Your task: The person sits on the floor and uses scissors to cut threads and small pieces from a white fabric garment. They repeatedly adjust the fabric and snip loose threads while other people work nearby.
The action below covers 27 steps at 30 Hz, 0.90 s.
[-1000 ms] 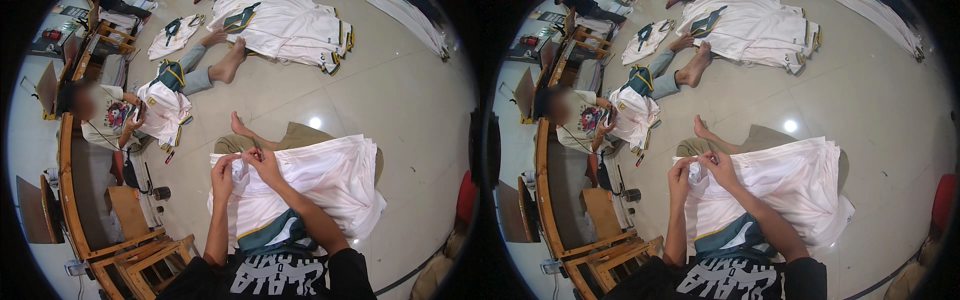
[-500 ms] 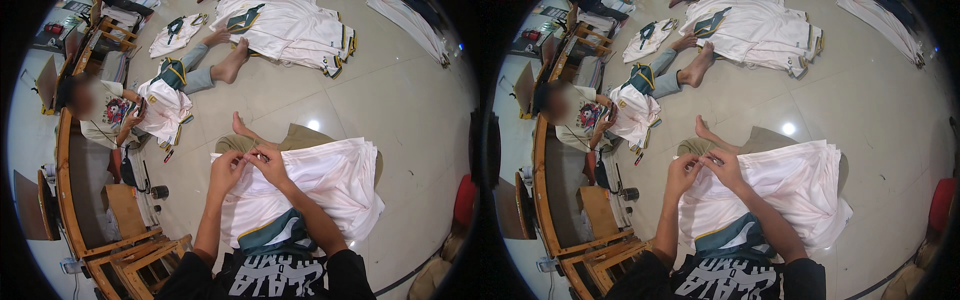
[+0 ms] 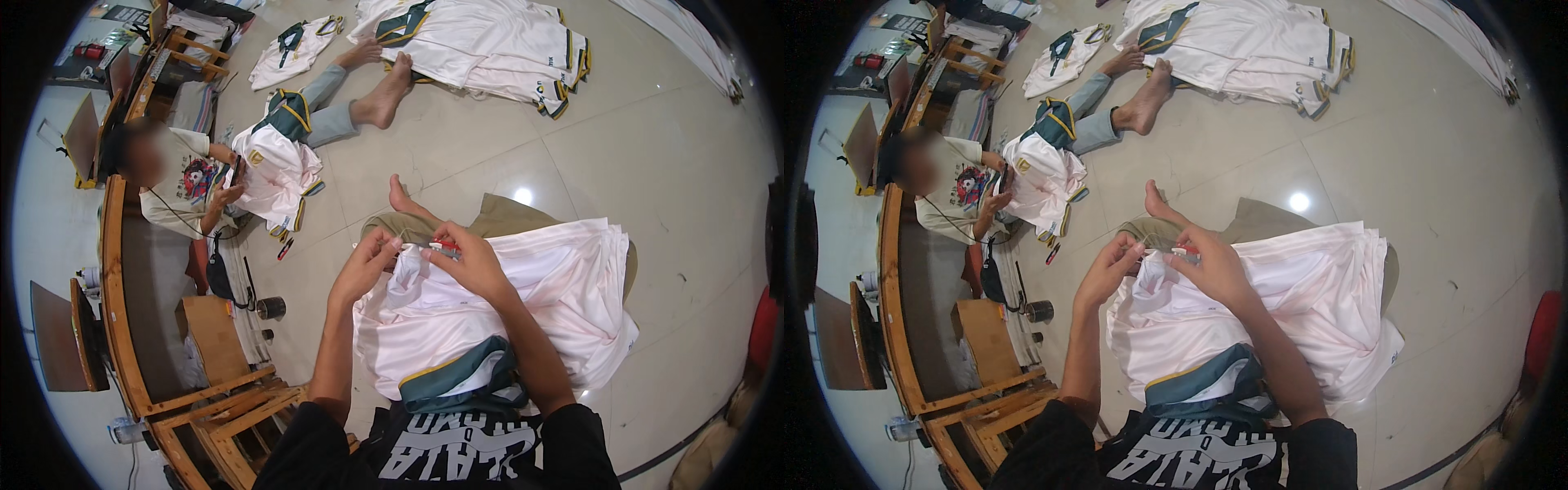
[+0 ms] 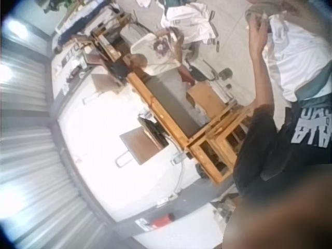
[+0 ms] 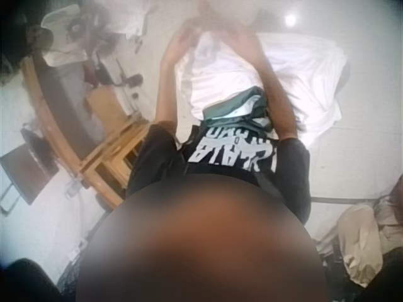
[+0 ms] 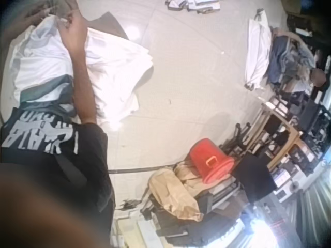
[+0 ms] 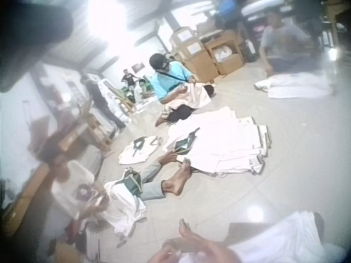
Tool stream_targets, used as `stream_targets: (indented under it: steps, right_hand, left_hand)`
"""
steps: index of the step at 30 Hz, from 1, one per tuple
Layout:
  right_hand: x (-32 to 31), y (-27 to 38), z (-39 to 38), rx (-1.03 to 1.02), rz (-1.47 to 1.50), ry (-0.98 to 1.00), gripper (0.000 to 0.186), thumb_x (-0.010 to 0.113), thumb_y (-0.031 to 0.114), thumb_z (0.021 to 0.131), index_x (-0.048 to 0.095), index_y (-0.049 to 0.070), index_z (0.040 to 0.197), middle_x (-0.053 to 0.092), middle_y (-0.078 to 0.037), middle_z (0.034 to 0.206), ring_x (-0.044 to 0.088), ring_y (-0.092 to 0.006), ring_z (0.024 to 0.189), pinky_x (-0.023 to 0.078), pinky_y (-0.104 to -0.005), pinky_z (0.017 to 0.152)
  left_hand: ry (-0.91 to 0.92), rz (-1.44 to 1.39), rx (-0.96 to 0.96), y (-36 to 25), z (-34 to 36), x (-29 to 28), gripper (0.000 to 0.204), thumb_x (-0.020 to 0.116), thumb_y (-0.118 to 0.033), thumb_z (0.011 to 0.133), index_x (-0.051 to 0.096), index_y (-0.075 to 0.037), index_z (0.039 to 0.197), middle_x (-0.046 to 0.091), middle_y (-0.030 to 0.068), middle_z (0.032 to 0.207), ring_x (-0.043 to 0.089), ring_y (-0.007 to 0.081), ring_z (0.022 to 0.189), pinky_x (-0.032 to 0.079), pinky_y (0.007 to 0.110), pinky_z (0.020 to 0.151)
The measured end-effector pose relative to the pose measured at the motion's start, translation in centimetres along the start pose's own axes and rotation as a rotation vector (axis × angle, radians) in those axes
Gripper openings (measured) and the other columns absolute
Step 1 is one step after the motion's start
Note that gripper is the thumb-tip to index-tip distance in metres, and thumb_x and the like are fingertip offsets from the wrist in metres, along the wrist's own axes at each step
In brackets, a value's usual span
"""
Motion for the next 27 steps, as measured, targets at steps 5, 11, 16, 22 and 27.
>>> stream_targets:
  steps: [5, 11, 16, 22, 27]
  right_hand:
    - [0.3, 0.3, -0.3, 0.015, 0.002, 0.122, 0.041, 0.084, 0.037, 0.074, 0.068, 0.006, 0.096, 0.07, -0.011, 0.088, 0.069, -0.0262, 0.083, 0.052, -0.0368, 0.074]
    - [0.1, 0.4, -0.2, -0.018, 0.052, 0.059, 0.036, 0.088, 0.027, 0.073, 0.071, 0.002, 0.092, 0.068, -0.006, 0.078, 0.061, -0.0139, 0.07, 0.047, -0.0278, 0.067]
    - [0.6, 0.2, -0.2, -0.02, 0.096, 0.061, 0.033, 0.087, 0.026, 0.074, 0.072, 0.002, 0.091, 0.069, -0.006, 0.078, 0.062, -0.0123, 0.071, 0.047, -0.0268, 0.067]
    - [0.9, -0.2, 0.0, -0.012, 0.139, 0.067, 0.032, 0.087, 0.025, 0.075, 0.071, 0.001, 0.09, 0.067, -0.005, 0.078, 0.06, -0.0105, 0.072, 0.047, -0.0262, 0.067]
    - [1.0, -0.7, 0.0, 0.022, 0.17, 0.069, 0.033, 0.086, 0.029, 0.075, 0.071, 0.003, 0.088, 0.067, -0.007, 0.079, 0.063, -0.0155, 0.074, 0.049, -0.03, 0.068]
  left_hand:
    - [0.013, 0.083, 0.032, -0.1, 0.3, -0.1, 0.02, 0.051, -0.027, 0.106, 0.053, -0.007, 0.102, 0.058, -0.0024, 0.091, 0.054, 0.0054, 0.083, 0.047, 0.024, 0.075]
    - [0.031, 0.031, 0.044, -0.7, 0.4, 0.3, 0.02, 0.052, -0.025, 0.107, 0.054, -0.006, 0.099, 0.054, -0.0045, 0.086, 0.048, 0.0044, 0.078, 0.043, 0.023, 0.071]
    - [0.036, 0.039, 0.042, -0.9, 0.6, 0.5, 0.021, 0.053, -0.026, 0.106, 0.055, -0.006, 0.099, 0.054, -0.0054, 0.085, 0.048, 0.0042, 0.078, 0.042, 0.022, 0.07]
    - [0.021, 0.056, 0.036, -1.1, 0.6, 0.5, 0.019, 0.054, -0.025, 0.105, 0.054, -0.007, 0.102, 0.054, -0.0051, 0.084, 0.047, 0.0038, 0.077, 0.041, 0.022, 0.068]
    - [0.043, 0.068, 0.031, -1.3, 0.7, 0.5, 0.014, 0.053, -0.022, 0.106, 0.052, -0.008, 0.107, 0.06, -0.0039, 0.088, 0.054, 0.0038, 0.078, 0.044, 0.022, 0.07]
Point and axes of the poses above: each hand's wrist, its own z-axis towards the middle knuckle, its own x-axis out of the palm, y = z × x, the point moved 10 cm from there along z, towards the middle knuckle
